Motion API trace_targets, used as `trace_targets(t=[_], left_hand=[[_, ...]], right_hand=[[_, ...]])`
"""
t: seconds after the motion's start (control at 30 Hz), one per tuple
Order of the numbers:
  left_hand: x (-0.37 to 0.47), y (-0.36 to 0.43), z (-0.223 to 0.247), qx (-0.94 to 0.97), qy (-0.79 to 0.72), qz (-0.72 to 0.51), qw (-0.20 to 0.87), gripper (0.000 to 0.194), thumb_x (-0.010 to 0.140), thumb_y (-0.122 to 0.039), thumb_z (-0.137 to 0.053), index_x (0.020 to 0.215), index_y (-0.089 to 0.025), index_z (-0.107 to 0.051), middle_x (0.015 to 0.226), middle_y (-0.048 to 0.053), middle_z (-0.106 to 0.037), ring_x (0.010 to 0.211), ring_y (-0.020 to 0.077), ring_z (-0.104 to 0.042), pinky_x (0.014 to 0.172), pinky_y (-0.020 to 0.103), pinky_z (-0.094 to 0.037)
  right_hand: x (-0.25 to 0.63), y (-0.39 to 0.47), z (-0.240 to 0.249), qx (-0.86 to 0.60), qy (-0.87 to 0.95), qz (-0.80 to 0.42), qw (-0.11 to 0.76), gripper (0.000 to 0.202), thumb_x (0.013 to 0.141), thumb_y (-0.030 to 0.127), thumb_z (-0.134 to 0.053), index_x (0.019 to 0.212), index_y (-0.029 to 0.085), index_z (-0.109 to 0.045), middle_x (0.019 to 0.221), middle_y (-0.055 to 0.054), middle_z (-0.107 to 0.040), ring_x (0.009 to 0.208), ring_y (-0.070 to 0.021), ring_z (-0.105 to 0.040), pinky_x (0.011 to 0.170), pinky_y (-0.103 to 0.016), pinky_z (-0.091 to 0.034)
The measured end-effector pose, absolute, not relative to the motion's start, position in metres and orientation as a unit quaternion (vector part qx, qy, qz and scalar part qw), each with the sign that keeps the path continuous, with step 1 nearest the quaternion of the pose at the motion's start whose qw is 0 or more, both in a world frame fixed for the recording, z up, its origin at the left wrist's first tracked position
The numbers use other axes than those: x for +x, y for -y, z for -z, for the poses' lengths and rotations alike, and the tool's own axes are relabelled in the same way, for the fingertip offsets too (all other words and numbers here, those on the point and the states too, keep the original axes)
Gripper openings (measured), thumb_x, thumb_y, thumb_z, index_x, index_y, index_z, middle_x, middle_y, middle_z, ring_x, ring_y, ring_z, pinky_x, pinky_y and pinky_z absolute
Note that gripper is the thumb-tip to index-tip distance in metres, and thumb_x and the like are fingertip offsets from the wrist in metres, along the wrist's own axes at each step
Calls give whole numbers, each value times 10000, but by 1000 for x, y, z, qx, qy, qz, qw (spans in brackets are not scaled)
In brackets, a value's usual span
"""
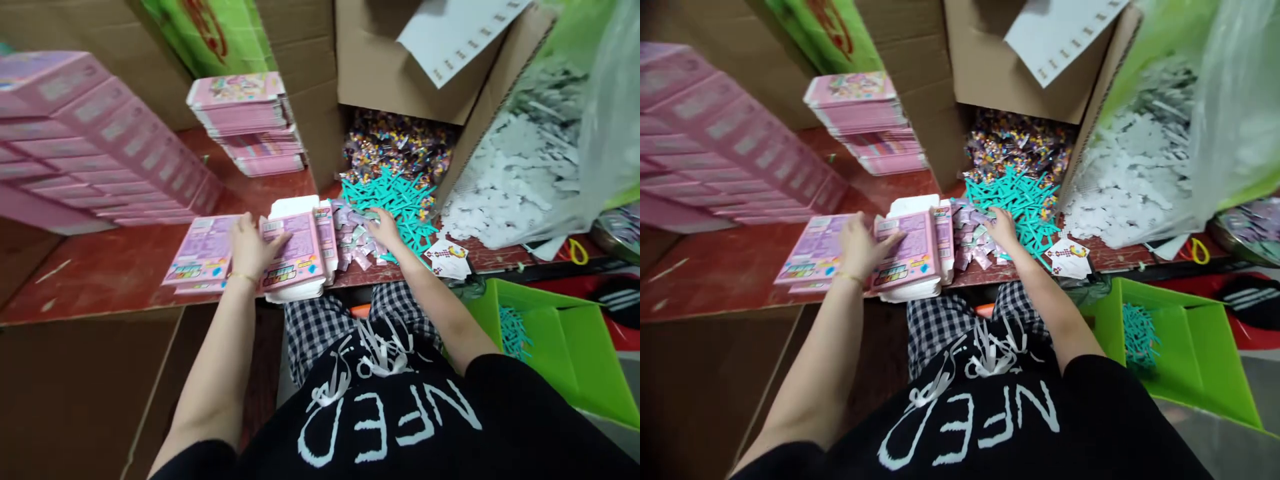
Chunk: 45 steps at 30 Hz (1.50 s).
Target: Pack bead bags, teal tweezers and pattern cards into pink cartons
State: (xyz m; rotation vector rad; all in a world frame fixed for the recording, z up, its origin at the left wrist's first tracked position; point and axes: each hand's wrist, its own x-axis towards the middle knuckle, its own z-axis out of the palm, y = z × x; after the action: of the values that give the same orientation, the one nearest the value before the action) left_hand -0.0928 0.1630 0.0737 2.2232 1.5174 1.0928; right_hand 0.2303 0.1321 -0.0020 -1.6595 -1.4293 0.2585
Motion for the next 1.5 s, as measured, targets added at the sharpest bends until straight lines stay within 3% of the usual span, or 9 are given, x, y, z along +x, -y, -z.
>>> trace_targets(t=[0.1, 0.2, 0.37, 0.63, 0.8, 0.97, 1.13, 1.33, 1.5], left_hand=[[-85, -122, -86, 771, -487, -410, 8, 764, 763, -414, -756, 1337, -66, -392, 1476, 241, -379, 1404, 393, -305, 1124, 649, -232], [-58, -70, -88, 816, -401, -414, 36, 537, 810, -277, -719, 1283, -187, -481, 1399, 148, -505, 1343, 316, -441, 1144, 569, -290], [10, -38, -52, 901, -254, -311, 164, 323, 882, -246, -625, 1193, -230, -541, 1230, 86, -645, 1190, 241, -590, 1128, 531, -355], [24, -41, -1, 918, -208, -219, 256, 303, 902, -261, -598, 1199, -211, -567, 1210, 92, -665, 1138, 234, -625, 1042, 463, -465], [14, -31, 21, 909, -232, -174, 298, 278, 910, -281, -585, 1181, -217, -580, 1184, 87, -674, 1104, 237, -644, 985, 418, -514], [20, -24, 17, 912, -231, -162, 299, 293, 919, -292, -576, 1204, -224, -572, 1207, 84, -663, 1122, 236, -630, 1008, 431, -498], [17, -25, 15, 910, -241, -163, 295, 292, 923, -307, -566, 1201, -217, -569, 1208, 103, -656, 1121, 246, -630, 993, 445, -509], [17, -24, 19, 913, -240, -142, 298, 290, 930, -319, -548, 1204, -224, -563, 1218, 110, -650, 1134, 259, -627, 998, 473, -512], [23, -24, 18, 915, -234, -138, 300, 297, 929, -313, -548, 1213, -227, -559, 1225, 108, -649, 1146, 259, -624, 1005, 469, -508]], right_hand=[[280, -88, 17, -692, 579, -64, 426, 186, 774, 285, -674, 931, 185, -679, 1007, -92, -695, 1005, -267, -615, 939, -423, -475], [356, -22, 22, -787, 478, -55, 385, 218, 745, 353, -691, 840, 158, -671, 887, -101, -690, 833, -239, -643, 806, -371, -505], [434, 37, 25, -890, 385, -105, 221, 505, 491, 562, -831, 759, 166, -672, 714, -69, -673, 677, -235, -609, 640, -335, -462], [466, 143, 62, -900, 234, 1, 368, 443, 850, 517, -467, 698, 147, -657, 590, -84, -636, 552, -203, -580, 614, -341, -486], [459, 198, 108, -912, 186, 18, 365, 391, 863, 320, -392, 1081, 115, -644, 915, -147, -698, 823, -248, -648, 810, -439, -527], [443, 163, 134, -911, 208, 34, 353, 587, 786, 172, -442, 1367, 85, -440, 1286, -220, -539, 1166, -290, -538, 1026, -509, -421], [450, 136, 124, -909, 241, 106, 324, 686, 774, 148, -458, 1447, 127, -327, 1459, -196, -365, 1381, -311, -324, 1121, -552, -305], [454, 134, 99, -905, 303, 124, 272, 540, 812, 130, -405, 1344, 143, -502, 1505, -181, -307, 1413, -313, -265, 1129, -564, -274], [438, 133, 99, -912, 325, 127, 218, 608, 790, 105, -419, 1392, 166, -481, 1552, -150, -293, 1419, -321, -264, 1098, -571, -291]])
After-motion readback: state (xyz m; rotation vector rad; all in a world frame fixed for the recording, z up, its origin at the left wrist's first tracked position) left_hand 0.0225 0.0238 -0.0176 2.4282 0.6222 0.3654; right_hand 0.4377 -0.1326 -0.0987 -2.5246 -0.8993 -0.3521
